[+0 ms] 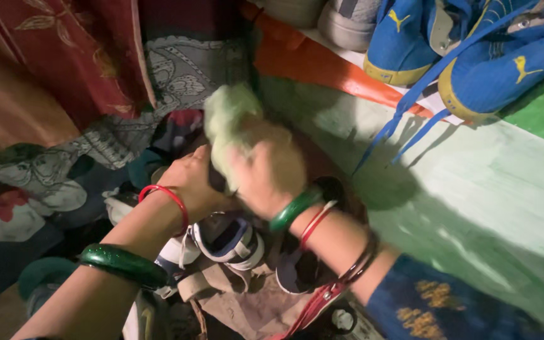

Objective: The person wipes several pairs of shoes with a light green cloth, handling them one at a time. They pick up each shoe, wipe the upper and sole, and place it back on the floor or a nearby shelf.

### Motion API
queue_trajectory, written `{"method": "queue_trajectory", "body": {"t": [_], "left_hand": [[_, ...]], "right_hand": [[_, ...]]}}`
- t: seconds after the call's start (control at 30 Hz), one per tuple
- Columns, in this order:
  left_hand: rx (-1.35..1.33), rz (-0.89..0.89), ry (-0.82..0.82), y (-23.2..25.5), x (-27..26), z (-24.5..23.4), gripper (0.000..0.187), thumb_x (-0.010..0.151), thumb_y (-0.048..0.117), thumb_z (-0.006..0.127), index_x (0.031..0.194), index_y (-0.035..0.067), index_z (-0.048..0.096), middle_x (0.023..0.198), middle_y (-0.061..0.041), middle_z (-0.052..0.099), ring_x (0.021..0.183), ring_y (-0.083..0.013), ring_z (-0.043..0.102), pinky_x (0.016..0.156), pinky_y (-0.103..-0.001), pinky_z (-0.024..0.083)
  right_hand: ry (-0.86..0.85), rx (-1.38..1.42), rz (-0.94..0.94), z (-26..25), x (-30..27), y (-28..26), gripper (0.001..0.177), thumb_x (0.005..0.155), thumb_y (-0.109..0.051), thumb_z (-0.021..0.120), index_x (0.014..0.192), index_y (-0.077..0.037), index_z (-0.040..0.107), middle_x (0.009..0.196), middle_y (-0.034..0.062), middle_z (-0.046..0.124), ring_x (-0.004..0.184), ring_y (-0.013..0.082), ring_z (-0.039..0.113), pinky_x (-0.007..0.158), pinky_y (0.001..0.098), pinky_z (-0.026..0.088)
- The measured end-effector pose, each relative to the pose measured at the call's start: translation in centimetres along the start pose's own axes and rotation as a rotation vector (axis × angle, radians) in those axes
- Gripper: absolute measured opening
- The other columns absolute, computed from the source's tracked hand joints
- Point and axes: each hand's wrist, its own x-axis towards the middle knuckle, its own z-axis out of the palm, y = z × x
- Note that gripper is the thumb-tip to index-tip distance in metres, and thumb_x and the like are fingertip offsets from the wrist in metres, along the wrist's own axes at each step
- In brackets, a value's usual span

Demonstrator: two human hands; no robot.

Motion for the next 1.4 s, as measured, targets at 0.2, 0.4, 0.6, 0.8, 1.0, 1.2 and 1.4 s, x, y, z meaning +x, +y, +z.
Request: {"method": "queue_trajectory", "body": {"t": [0.2, 0.4, 0.6, 0.8, 1.0, 1.2, 1.4], "left_hand": [[-0.070, -0.176, -0.010, -0.1, -0.3, 0.4, 0.117, 0.056, 0.062, 0.090, 0.142, -0.001, 0.043, 0.134, -0.023, 0.061, 0.123, -0.0339, 0.062, 0.103, -0.039, 0.050], [-0.107, -0.140, 0.036, 0.0, -1.5, -0.1, 0.121, 0.056, 0.060, 0.091, 0.146, 0.000, 0.038, 0.137, -0.022, 0.057, 0.126, -0.0329, 0.058, 0.106, -0.038, 0.048], [-0.006, -0.055, -0.052, 0.7, -0.5, -0.3, 0.103, 0.058, 0.052, 0.090, 0.142, 0.010, 0.047, 0.139, -0.017, 0.057, 0.126, -0.0339, 0.059, 0.104, -0.039, 0.050], [-0.060, -0.074, -0.047, 1.6, -2.2, -0.9, 0.101, 0.057, 0.053, 0.092, 0.144, 0.027, 0.048, 0.142, -0.015, 0.053, 0.122, -0.0349, 0.059, 0.101, -0.041, 0.049], [-0.099, -0.059, -0.047, 1.4, -2.5, -1.3, 0.095, 0.056, 0.051, 0.090, 0.142, 0.036, 0.052, 0.134, -0.015, 0.058, 0.125, -0.0321, 0.059, 0.105, -0.039, 0.049], [0.014, -0.072, -0.130, 0.2, -0.4, -0.3, 0.105, 0.059, 0.059, 0.092, 0.142, 0.015, 0.046, 0.133, -0.018, 0.060, 0.122, -0.0312, 0.062, 0.105, -0.038, 0.049], [-0.109, -0.038, -0.088, -0.2, -1.5, -0.6, 0.090, 0.059, 0.055, 0.091, 0.138, 0.028, 0.058, 0.128, -0.008, 0.067, 0.125, -0.0276, 0.058, 0.107, -0.038, 0.047]], "right_hand": [[-0.346, 0.179, 0.198, 4.0, -5.1, 5.8, 0.042, 0.097, -0.023, 0.050, 0.135, -0.015, 0.064, 0.123, 0.0223, 0.070, 0.115, 0.0403, 0.067, 0.100, 0.0472, 0.053], [-0.541, -0.183, 0.290, 0.6, 1.0, 11.6, 0.036, 0.091, -0.032, 0.062, 0.118, -0.009, 0.067, 0.107, 0.0220, 0.073, 0.103, 0.0420, 0.069, 0.090, 0.0518, 0.054], [-0.138, 0.020, 0.024, 0.1, 1.2, 0.9, 0.036, 0.087, -0.024, 0.062, 0.119, -0.006, 0.063, 0.112, 0.0237, 0.071, 0.104, 0.0434, 0.068, 0.090, 0.0528, 0.052], [-0.474, 0.073, 0.024, 5.1, -1.9, 6.7, 0.032, 0.093, -0.023, 0.058, 0.119, -0.009, 0.070, 0.125, 0.0200, 0.069, 0.120, 0.0382, 0.064, 0.102, 0.0441, 0.050], [-0.656, -0.125, 0.103, 4.3, 1.4, 13.0, 0.025, 0.089, -0.022, 0.059, 0.105, -0.006, 0.070, 0.109, 0.0221, 0.071, 0.105, 0.0422, 0.066, 0.089, 0.0498, 0.053], [-0.305, 0.297, -0.266, 3.9, 2.7, 4.7, 0.037, 0.081, -0.009, 0.052, 0.112, -0.008, 0.073, 0.111, 0.0184, 0.073, 0.105, 0.0386, 0.068, 0.093, 0.0481, 0.054], [-0.847, -0.044, 0.084, 10.4, -1.3, 12.0, 0.039, 0.085, -0.024, 0.060, 0.120, -0.011, 0.071, 0.117, 0.0167, 0.072, 0.108, 0.0345, 0.068, 0.091, 0.0457, 0.054]]}}
